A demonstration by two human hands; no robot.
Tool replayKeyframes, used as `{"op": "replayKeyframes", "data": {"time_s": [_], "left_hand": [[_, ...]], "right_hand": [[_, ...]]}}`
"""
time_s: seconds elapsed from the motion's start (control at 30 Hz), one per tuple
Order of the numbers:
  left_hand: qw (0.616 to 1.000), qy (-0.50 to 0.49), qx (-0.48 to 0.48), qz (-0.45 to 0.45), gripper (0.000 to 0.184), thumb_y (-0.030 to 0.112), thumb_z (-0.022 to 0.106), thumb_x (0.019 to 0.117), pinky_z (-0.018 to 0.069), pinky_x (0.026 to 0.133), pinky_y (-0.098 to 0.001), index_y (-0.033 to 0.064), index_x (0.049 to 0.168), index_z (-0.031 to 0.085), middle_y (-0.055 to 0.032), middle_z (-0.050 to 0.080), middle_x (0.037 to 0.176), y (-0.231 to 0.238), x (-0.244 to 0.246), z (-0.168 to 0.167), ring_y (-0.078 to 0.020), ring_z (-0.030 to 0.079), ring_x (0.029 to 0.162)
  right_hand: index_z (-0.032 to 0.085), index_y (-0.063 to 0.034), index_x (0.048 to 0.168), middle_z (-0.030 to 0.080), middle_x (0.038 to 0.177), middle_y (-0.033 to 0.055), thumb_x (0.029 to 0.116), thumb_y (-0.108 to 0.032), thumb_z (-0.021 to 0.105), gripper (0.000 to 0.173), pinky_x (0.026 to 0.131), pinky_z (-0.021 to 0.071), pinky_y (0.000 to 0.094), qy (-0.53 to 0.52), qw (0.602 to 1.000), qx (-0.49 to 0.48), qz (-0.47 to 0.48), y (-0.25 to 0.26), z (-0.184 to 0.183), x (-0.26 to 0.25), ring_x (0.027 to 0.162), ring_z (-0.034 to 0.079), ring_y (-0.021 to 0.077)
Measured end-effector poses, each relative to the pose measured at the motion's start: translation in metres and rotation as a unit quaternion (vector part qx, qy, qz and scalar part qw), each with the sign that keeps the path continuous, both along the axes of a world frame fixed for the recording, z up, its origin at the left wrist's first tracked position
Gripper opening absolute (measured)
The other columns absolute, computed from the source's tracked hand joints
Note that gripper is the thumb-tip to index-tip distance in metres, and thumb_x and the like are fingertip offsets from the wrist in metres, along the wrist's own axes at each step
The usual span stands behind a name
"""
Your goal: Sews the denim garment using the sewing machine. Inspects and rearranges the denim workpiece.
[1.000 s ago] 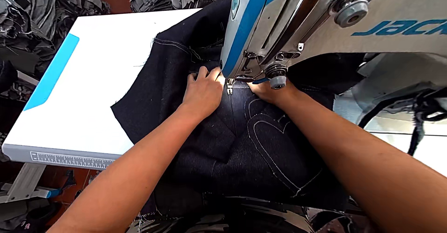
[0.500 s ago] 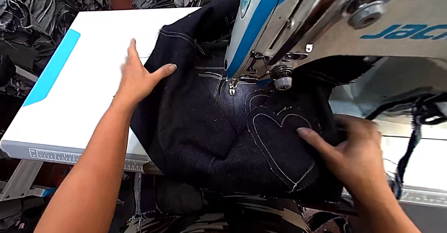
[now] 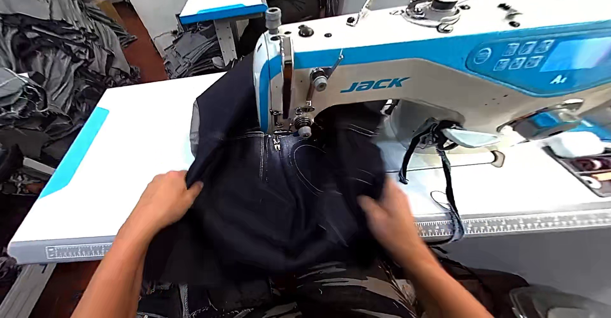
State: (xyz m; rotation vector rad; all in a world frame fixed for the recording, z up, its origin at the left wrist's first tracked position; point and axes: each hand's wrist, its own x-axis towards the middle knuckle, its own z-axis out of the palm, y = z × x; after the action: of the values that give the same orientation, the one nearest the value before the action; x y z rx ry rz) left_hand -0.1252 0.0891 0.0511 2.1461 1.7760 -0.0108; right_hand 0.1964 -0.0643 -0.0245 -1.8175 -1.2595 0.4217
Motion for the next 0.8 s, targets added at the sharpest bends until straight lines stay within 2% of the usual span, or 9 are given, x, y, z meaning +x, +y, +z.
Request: {"op": "replayKeyframes", "data": {"time_s": [0.13, 0.23, 0.3, 0.37, 0.43, 0.53, 0.6, 0.67, 0.8], "left_hand": [[0.992, -0.08, -0.095, 0.013, 0.031, 0.028, 0.067, 0.0894, 0.0502, 0.071, -0.0579, -0.003, 0.089, 0.069, -0.0164, 0.064, 0.076, -0.076, -0.048, -0.026, -0.0324, 0.065, 0.076], [0.993, -0.089, -0.08, 0.023, 0.034, 0.034, 0.067, 0.0834, 0.0484, 0.068, -0.0566, -0.0008, 0.084, 0.068, -0.0137, 0.063, 0.072, -0.097, -0.058, -0.045, -0.0307, 0.064, 0.073], [0.994, -0.08, -0.073, 0.025, 0.034, 0.034, 0.07, 0.0852, 0.0494, 0.072, -0.0586, 0.0002, 0.09, 0.069, -0.0146, 0.066, 0.077, -0.09, -0.056, -0.047, -0.0323, 0.066, 0.079], [0.993, -0.083, -0.081, 0.026, 0.039, 0.033, 0.075, 0.087, 0.0499, 0.085, -0.0626, -0.0011, 0.106, 0.07, -0.0185, 0.071, 0.092, -0.081, -0.05, -0.045, -0.0357, 0.069, 0.093], [0.984, -0.157, -0.064, 0.055, 0.048, 0.035, 0.079, 0.0807, 0.0542, 0.087, -0.0551, 0.0033, 0.114, 0.069, -0.012, 0.073, 0.096, -0.079, -0.041, -0.046, -0.0267, 0.071, 0.095], [0.903, -0.393, -0.084, 0.15, 0.043, 0.022, 0.082, 0.0789, 0.0634, 0.079, -0.0369, 0.0042, 0.115, 0.066, -0.0057, 0.076, 0.093, -0.083, -0.013, -0.04, -0.0158, 0.075, 0.086], [0.824, -0.516, -0.099, 0.21, 0.031, 0.013, 0.075, 0.0901, 0.0639, 0.074, -0.0344, 0.0025, 0.117, 0.064, -0.0083, 0.076, 0.091, -0.082, 0.008, -0.039, -0.0164, 0.074, 0.08], [0.79, -0.552, -0.08, 0.256, 0.022, 0.008, 0.074, 0.0924, 0.0635, 0.069, -0.0335, 0.0018, 0.112, 0.066, -0.0094, 0.076, 0.087, -0.079, 0.021, -0.045, -0.0166, 0.074, 0.075], [0.888, -0.4, 0.006, 0.227, 0.023, 0.008, 0.078, 0.0861, 0.0613, 0.075, -0.0414, 0.0031, 0.107, 0.068, -0.0073, 0.074, 0.087, -0.088, 0.006, -0.059, -0.0175, 0.073, 0.081]], "right_hand": [[0.061, 0.0066, 0.112, 0.065, 0.092, 0.0176, 0.0805, -0.009, 0.05, 0.036, 0.073, 0.05, 0.0507, -0.012, 0.998, -0.014, -0.052, -0.055, -0.029, 0.052, 0.086, 0.065, 0.0245], [0.063, 0.0023, 0.112, 0.065, 0.087, 0.0083, 0.0874, -0.029, 0.049, 0.042, 0.071, 0.0508, 0.0436, 0.023, 0.998, -0.046, -0.047, -0.052, -0.027, 0.046, 0.08, 0.064, 0.0139], [0.064, -0.0036, 0.117, 0.068, 0.089, 0.0018, 0.0868, -0.051, 0.062, 0.056, 0.073, 0.0581, 0.0384, 0.069, 0.993, -0.088, -0.03, -0.036, -0.012, 0.05, 0.08, 0.068, 0.0082], [0.066, -0.0021, 0.113, 0.069, 0.086, 0.0075, 0.0774, -0.061, 0.072, 0.069, 0.071, 0.0546, 0.0498, 0.026, 0.994, -0.106, -0.007, -0.019, 0.002, 0.059, 0.079, 0.068, 0.0187], [0.062, 0.0002, 0.123, 0.07, 0.094, 0.017, 0.0763, -0.056, 0.08, 0.075, 0.077, 0.0514, 0.0623, 0.006, 0.994, -0.105, 0.01, -0.004, 0.011, 0.067, 0.088, 0.069, 0.0313], [0.053, -0.0044, 0.135, 0.068, 0.106, 0.0155, 0.0749, -0.038, 0.089, 0.078, 0.084, 0.0534, 0.0571, 0.085, 0.991, -0.101, 0.006, 0.015, 0.012, 0.056, 0.098, 0.068, 0.027], [0.056, -0.0059, 0.131, 0.071, 0.102, 0.0101, 0.0743, -0.031, 0.091, 0.071, 0.083, 0.0587, 0.0498, 0.117, 0.987, -0.103, 0.029, 0.017, 0.004, 0.043, 0.094, 0.07, 0.0205], [0.064, -0.0028, 0.115, 0.07, 0.09, 0.0106, 0.0765, -0.026, 0.09, 0.051, 0.077, 0.0565, 0.0521, 0.086, 0.988, -0.119, 0.042, 0.013, 0.0, 0.039, 0.085, 0.07, 0.0224], [0.067, -0.0067, 0.093, 0.067, 0.076, 0.0053, 0.0835, -0.026, 0.08, 0.025, 0.068, 0.0545, 0.0491, 0.013, 0.992, -0.118, 0.046, 0.0, 0.002, 0.051, 0.072, 0.068, 0.0182]]}}
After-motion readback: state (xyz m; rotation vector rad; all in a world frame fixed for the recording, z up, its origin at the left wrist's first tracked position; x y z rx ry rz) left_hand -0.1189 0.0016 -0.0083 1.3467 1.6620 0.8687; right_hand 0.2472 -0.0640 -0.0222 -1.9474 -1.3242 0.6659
